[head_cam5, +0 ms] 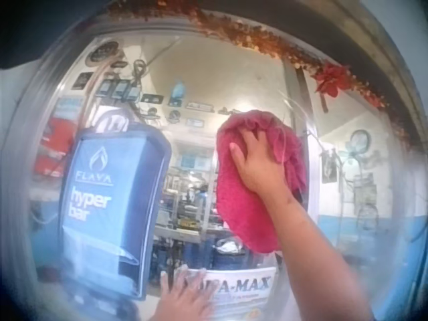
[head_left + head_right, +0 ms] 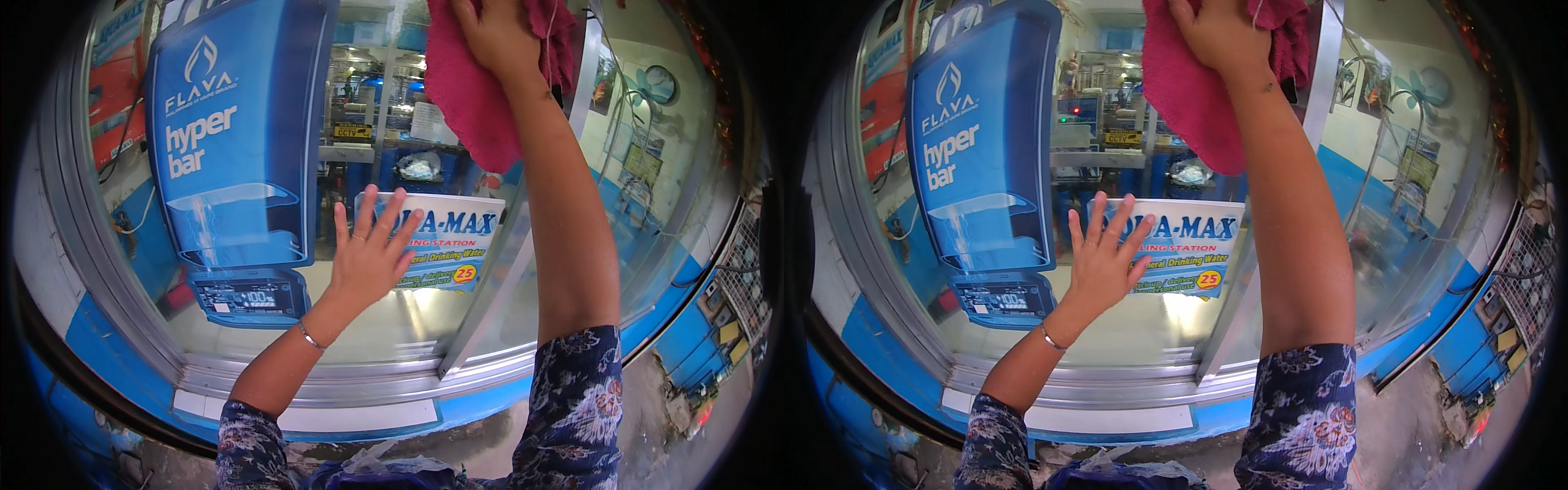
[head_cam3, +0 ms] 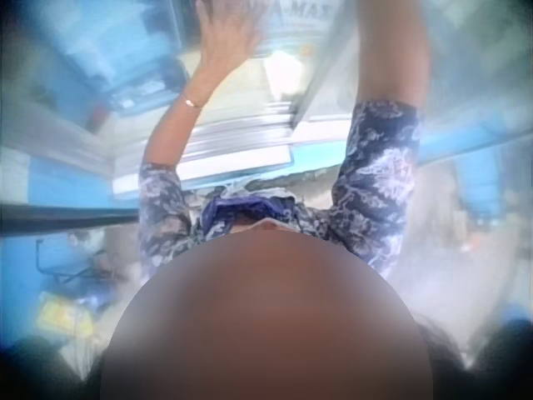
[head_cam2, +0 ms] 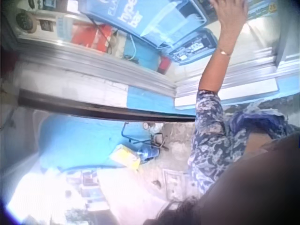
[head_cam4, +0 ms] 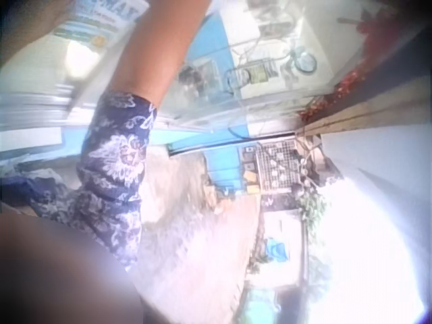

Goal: The person rinses a pink cloth under a tap, then wipes the interior glass window and counter of a water dispensing station. They return to the sink to rinse the cloth again, then wipe the exterior glass and metal frame of the station before returning inside.

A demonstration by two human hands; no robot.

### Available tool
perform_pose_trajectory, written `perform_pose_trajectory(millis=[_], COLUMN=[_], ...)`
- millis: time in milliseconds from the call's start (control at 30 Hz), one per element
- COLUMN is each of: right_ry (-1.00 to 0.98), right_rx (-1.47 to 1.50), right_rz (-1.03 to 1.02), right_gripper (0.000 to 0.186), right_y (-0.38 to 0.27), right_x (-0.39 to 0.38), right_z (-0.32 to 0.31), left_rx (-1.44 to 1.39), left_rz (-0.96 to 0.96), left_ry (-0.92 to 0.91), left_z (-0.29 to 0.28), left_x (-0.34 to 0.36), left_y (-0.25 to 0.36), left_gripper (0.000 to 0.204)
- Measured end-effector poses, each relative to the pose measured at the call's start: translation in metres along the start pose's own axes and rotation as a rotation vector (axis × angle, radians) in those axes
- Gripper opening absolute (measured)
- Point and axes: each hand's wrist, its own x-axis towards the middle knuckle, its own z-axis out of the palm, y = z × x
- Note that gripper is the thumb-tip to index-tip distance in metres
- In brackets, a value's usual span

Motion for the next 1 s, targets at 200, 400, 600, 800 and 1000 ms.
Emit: perform_pose_trajectory(millis=[200, 400, 600, 800, 1000], right_ry=[0.218, 0.313, 0.118, 0.045, -0.876], right_rx=[0.114, 0.010, 0.035, 0.483, 0.741], right_rz=[0.259, 0.123, 0.039, -0.333, -0.682], right_gripper=[0.052, 0.051, 0.049, 0.043, 0.032], right_y=[-0.016, -0.085, -0.209, -0.367, -0.474], right_x=[0.022, 0.043, 0.031, -0.115, -0.399], right_z=[0.018, 0.039, 0.069, 0.149, 0.126], left_rx=[0.044, -0.067, -0.312, -0.481, -0.426], left_rz=[-0.012, -0.058, -0.384, -0.453, -0.699], left_ry=[-0.126, -0.088, -0.086, -0.191, -0.299], left_z=[0.000, -0.017, -0.057, -0.122, -0.223], left_x=[0.001, -0.024, -0.120, -0.221, -0.329], left_y=[-0.010, -0.017, -0.005, -0.010, -0.042], left_gripper=[0.085, 0.086, 0.066, 0.030, 0.020])
